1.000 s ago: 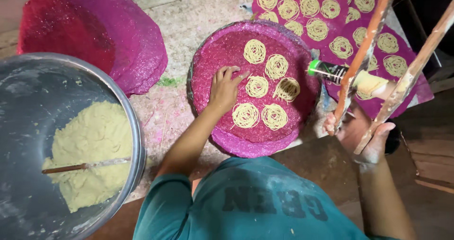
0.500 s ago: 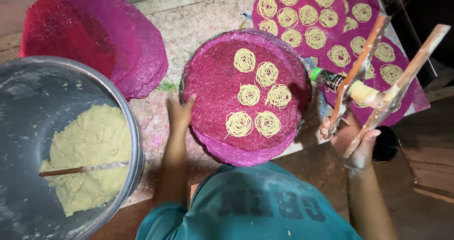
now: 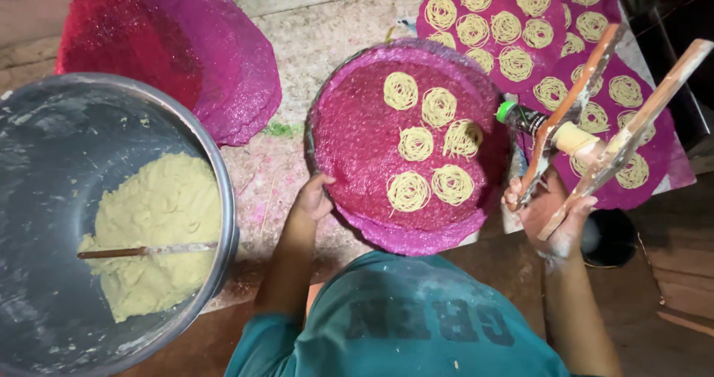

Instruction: The person uses a manual dough extruder to press dough into spiral shapes on purple trays. They repeatedly load dough into the extruder, push the plunger, and arrange the formed spirals on the trays.

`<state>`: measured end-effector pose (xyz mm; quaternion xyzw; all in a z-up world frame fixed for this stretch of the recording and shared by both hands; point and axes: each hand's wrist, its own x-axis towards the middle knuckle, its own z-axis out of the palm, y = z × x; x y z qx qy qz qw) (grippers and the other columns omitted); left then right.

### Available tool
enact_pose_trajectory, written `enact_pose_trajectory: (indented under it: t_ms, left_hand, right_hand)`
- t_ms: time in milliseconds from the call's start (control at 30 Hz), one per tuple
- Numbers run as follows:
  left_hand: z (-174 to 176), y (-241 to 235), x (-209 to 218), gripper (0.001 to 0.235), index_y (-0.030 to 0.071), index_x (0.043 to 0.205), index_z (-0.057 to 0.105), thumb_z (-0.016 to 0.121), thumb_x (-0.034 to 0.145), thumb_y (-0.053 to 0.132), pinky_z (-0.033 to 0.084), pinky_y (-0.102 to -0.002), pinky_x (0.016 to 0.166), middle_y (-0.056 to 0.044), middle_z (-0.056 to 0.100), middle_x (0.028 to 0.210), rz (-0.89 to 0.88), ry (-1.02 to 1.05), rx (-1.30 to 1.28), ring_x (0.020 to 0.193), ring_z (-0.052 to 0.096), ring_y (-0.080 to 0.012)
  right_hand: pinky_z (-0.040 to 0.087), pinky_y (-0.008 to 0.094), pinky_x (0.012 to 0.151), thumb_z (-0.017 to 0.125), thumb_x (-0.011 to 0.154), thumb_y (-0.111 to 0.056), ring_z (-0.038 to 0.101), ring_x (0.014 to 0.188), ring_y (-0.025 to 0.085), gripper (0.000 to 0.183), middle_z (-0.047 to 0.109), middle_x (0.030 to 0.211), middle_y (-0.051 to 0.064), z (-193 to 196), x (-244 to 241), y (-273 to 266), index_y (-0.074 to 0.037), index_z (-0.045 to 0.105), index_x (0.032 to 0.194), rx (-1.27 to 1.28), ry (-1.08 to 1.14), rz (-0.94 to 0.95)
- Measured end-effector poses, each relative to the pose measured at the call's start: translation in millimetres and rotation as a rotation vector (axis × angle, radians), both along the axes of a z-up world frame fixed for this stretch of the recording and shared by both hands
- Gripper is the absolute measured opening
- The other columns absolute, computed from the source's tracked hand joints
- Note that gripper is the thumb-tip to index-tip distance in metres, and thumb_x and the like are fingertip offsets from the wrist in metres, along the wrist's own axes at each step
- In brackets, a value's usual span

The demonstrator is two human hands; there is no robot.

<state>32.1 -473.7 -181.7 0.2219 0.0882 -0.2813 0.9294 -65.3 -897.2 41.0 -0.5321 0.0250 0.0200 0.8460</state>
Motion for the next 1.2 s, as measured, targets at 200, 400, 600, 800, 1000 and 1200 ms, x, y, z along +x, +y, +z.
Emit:
enact_pose_trajectory:
  t_ms: [200,400,600,800,1000,1200]
  left_hand:
    - [-3.9,11.0,-6.2,0.051,-0.003,0.137,0.055,0.059,0.087,0.006,0.047,-0.049,0.111,-0.016,0.067,0.131,-0.01,-0.036,0.068,0.122,0.063,-0.0321]
    - [55.9,32.1,3.8,0.09,-0.001,0.16,0.01,0.07,0.094,0.006,0.044,-0.041,0.118,-0.022,0.05,0.152,0.359,0.099,0.934,0.139,0.055,-0.032]
    - [188.7,-28.2,35.2,0.08,-0.009,0.161,0.032,0.065,0.103,0.035,0.037,-0.039,0.121,-0.022,0.04,0.169,0.311,-0.499,0.047,0.137,0.045,-0.0265]
    - [240.5,-51.2,43.5,0.092,0.016,0.161,0.022,0.063,0.089,0.055,0.034,-0.047,0.132,-0.009,0.053,0.149,0.091,-0.594,-0.434,0.151,0.049,-0.0273]
    - [201.6,-53.1,62.9,0.03,0.013,0.117,0.05,0.055,0.091,0.029,0.04,-0.04,0.115,-0.003,0.055,0.106,0.337,-0.584,-0.531,0.112,0.056,-0.0206]
    - [171.7,-28.4,65.4,0.031,0.014,0.112,0.049,0.045,0.094,0.04,0.044,-0.04,0.104,-0.001,0.055,0.099,0.36,-0.539,-0.593,0.104,0.055,-0.0203]
  right_hand:
    - [0.042,0.04,0.093,0.056,0.08,-0.092,0.051,0.107,0.024,0.122,0.053,0.121,0.012,-2.8,0.1,-3.8,-0.007,0.03,0.164,0.009,-0.032,0.046]
    - [0.048,0.042,0.096,0.057,0.078,-0.087,0.055,0.11,0.024,0.12,0.051,0.127,0.01,9.2,8.2,-7.0,-0.002,0.029,0.157,-0.13,0.098,0.14]
    - [0.052,0.044,0.09,0.05,0.084,-0.085,0.062,0.104,0.029,0.11,0.064,0.118,0.018,17.3,40.8,29.3,0.003,0.041,0.15,-0.214,0.252,0.687]
    - [0.054,0.041,0.094,0.04,0.088,-0.073,0.068,0.106,0.027,0.087,0.069,0.12,0.017,40.5,72.4,56.3,-0.007,0.044,0.143,-0.259,0.626,0.98]
    - [0.057,0.036,0.091,0.033,0.093,-0.07,0.07,0.1,0.022,0.08,0.073,0.106,0.013,59.1,107.6,67.4,-0.001,0.061,0.122,-0.6,0.557,1.068]
    - [0.06,0.039,0.084,0.029,0.095,-0.07,0.072,0.088,0.023,0.082,0.075,0.092,0.012,43.3,105.6,105.2,0.0,0.07,0.106,-0.793,0.439,1.04]
